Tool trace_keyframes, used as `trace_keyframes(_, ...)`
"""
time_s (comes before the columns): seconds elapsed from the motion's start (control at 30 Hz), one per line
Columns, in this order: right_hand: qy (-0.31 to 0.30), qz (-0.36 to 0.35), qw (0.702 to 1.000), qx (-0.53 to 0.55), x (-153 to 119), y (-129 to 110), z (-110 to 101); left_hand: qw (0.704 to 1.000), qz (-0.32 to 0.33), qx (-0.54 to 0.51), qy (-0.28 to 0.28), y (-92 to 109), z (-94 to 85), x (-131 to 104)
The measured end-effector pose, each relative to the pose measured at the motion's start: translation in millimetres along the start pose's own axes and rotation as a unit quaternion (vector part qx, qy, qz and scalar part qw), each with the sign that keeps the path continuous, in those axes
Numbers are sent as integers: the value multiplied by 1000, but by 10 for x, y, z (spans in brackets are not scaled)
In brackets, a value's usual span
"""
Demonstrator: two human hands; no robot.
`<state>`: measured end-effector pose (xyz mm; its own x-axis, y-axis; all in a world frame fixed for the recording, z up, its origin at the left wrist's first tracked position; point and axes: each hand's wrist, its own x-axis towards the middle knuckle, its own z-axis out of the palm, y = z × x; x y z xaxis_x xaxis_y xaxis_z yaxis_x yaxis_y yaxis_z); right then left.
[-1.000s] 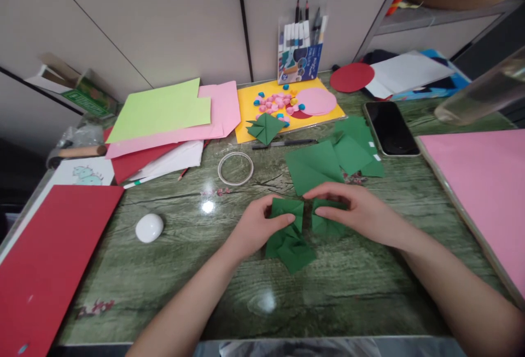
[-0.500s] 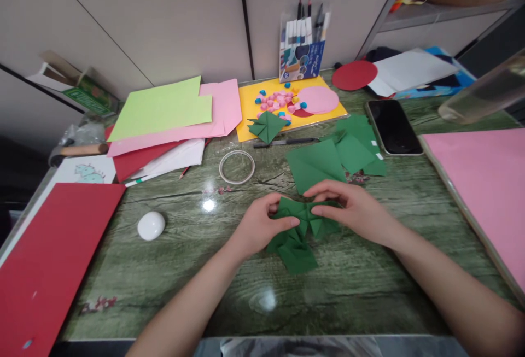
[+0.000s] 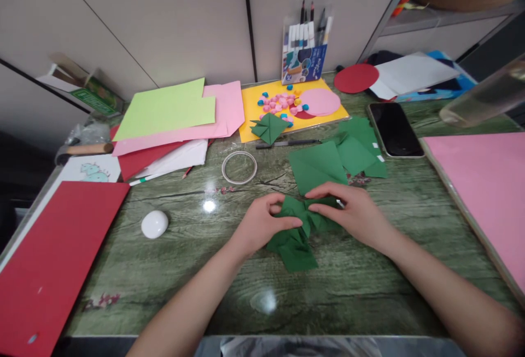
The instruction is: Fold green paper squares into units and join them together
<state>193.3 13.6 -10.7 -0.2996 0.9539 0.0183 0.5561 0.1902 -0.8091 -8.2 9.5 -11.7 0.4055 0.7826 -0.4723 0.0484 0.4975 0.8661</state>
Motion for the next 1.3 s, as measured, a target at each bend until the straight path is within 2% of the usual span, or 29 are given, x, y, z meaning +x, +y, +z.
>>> trace_keyframes(0.2,41,-4,999,-16,-10,-23,20,1000,-7,-27,-9,-1,-8,0)
trace_keyframes(0.47,131,-2,990,-45,-48,-19,47,999,3,-36,-17,-17,-11,4)
trace_keyframes(0.63,94,-16,995,-32,-74,-63,100,999,9,-31,-6,-15,0,4)
trace_keyframes(0.77,69,-29,997,-8,-84,-68,162,999,29,-1,27,-16,20,4)
trace_keyframes(1.03,35,50,993,97,-62,-60,150,996,56,-17,64,-3,17,8)
trace_keyframes(1.2,81,106,977,169,-24,-4,194,995,60,-36,71,4,5,11)
trace_keyframes(1.3,119,126,970,174,-23,17,229,996,47,-51,57,-21,4,14)
